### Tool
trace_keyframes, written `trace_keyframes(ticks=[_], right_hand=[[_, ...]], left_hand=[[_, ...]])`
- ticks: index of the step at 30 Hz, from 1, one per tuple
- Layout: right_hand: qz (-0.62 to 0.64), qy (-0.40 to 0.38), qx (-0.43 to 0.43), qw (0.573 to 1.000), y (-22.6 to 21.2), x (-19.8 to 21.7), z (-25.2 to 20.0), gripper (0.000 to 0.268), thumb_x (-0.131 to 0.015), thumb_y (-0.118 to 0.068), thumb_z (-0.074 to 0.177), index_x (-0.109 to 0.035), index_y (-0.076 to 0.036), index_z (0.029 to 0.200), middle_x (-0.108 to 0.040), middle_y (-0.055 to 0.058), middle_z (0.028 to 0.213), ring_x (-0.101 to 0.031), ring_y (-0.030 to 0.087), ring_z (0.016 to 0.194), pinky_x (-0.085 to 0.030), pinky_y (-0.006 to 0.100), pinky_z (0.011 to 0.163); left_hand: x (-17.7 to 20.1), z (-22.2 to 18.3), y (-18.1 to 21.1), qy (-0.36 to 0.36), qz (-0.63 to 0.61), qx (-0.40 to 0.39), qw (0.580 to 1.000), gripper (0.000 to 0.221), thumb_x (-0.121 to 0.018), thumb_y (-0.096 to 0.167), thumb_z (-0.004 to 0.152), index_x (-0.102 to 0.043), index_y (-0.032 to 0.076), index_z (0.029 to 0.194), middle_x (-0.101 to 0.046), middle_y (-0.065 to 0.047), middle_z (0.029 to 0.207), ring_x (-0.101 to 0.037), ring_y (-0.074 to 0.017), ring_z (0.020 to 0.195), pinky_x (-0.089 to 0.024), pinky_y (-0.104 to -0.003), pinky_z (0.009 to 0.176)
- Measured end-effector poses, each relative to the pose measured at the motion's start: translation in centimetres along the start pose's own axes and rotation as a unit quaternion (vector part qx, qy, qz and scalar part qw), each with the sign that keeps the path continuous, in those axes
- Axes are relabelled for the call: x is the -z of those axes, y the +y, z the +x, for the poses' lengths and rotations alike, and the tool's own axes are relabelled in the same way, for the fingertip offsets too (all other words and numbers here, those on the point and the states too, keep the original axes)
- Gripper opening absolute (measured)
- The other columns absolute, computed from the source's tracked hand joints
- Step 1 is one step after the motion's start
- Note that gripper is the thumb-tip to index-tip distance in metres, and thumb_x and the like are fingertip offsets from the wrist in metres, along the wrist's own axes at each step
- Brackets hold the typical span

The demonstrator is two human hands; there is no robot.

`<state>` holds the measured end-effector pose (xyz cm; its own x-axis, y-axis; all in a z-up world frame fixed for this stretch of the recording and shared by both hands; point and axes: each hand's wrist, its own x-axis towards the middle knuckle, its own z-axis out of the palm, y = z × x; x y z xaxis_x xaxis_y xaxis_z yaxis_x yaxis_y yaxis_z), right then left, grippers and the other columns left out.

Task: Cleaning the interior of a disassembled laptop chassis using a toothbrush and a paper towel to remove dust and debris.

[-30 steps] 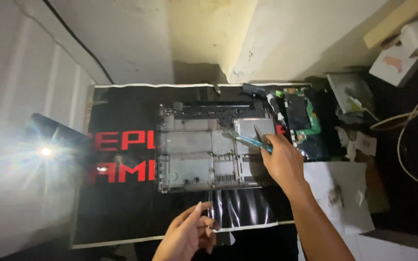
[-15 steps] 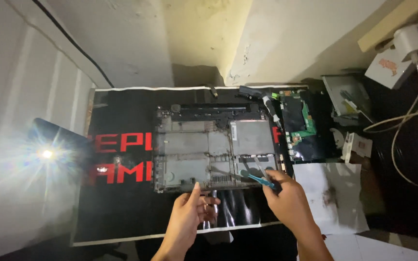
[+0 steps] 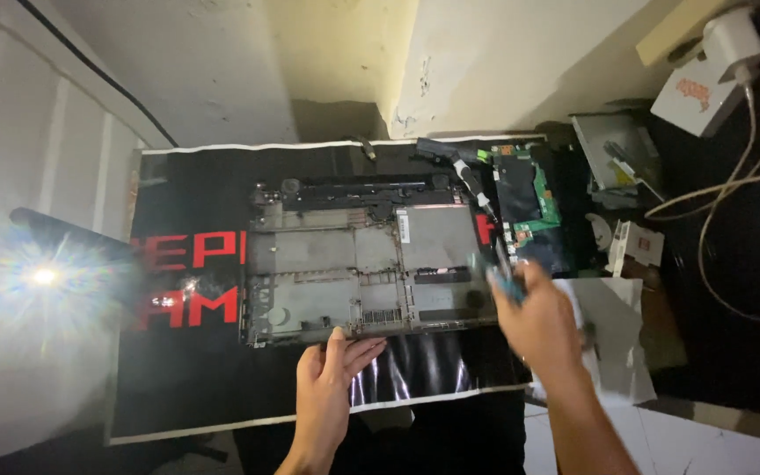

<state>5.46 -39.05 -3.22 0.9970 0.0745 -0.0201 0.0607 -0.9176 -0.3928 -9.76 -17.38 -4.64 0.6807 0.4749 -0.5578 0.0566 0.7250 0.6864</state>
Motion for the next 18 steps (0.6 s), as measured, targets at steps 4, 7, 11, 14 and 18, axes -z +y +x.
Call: trace_keyframes(ticks=[4,7,11,14,18], right_hand=[[-0.018,0.005,0.096,0.995,-4.2,1.2,6.4,0.038,-0.072,-0.024,0.092,-0.065,0.001,0.12,-0.073,0.023,0.077,-0.071,0.041,0.065,-0.054,0.053,0.06],[-0.095,0.082,0.169,0.978,-4.4,-2.0,12.1,0.037,-0.07,-0.031,0.095,-0.066,-0.002,0.119,-0.073,0.019,0.079,-0.07,0.042,0.072,-0.054,0.051,0.064],[-0.117,0.017,0.153,0.981,-4.5,-4.0,14.5,0.035,-0.066,-0.037,0.1,-0.065,-0.002,0.102,-0.073,0.017,0.087,-0.07,0.041,0.076,-0.054,0.051,0.069],[-0.138,0.026,0.154,0.978,-4.3,-4.5,14.7,0.035,-0.064,-0.034,0.102,-0.063,0.001,0.1,-0.071,0.021,0.084,-0.07,0.044,0.073,-0.055,0.053,0.068],[-0.153,0.067,0.112,0.98,-3.9,-4.4,14.8,0.028,-0.066,-0.028,0.101,-0.061,0.0,0.1,-0.072,0.018,0.077,-0.07,0.042,0.067,-0.054,0.053,0.065]], left_hand=[[0.0,-1.1,0.1,0.023,0.022,0.015,0.999,0.032,-0.048,0.012,0.104,-0.049,-0.02,0.097,-0.069,-0.04,0.099,-0.077,-0.0465,0.104,-0.062,-0.048,0.096],[0.2,-1.4,0.1,0.03,0.013,0.024,0.999,0.032,-0.048,0.013,0.104,-0.05,-0.019,0.099,-0.07,-0.042,0.103,-0.076,-0.0469,0.104,-0.06,-0.048,0.096],[0.4,-1.5,0.8,0.037,0.013,0.036,0.999,0.034,-0.046,0.012,0.105,-0.049,-0.021,0.099,-0.07,-0.044,0.102,-0.075,-0.0474,0.104,-0.06,-0.049,0.096],[1.5,-1.1,0.6,0.018,0.024,0.03,0.999,0.037,-0.046,0.013,0.104,-0.051,-0.024,0.097,-0.072,-0.044,0.104,-0.076,-0.0465,0.103,-0.062,-0.049,0.097],[2.7,-0.8,0.3,0.009,0.023,0.037,0.999,0.036,-0.045,0.013,0.105,-0.046,-0.021,0.092,-0.071,-0.044,0.106,-0.076,-0.0472,0.107,-0.062,-0.051,0.098]])
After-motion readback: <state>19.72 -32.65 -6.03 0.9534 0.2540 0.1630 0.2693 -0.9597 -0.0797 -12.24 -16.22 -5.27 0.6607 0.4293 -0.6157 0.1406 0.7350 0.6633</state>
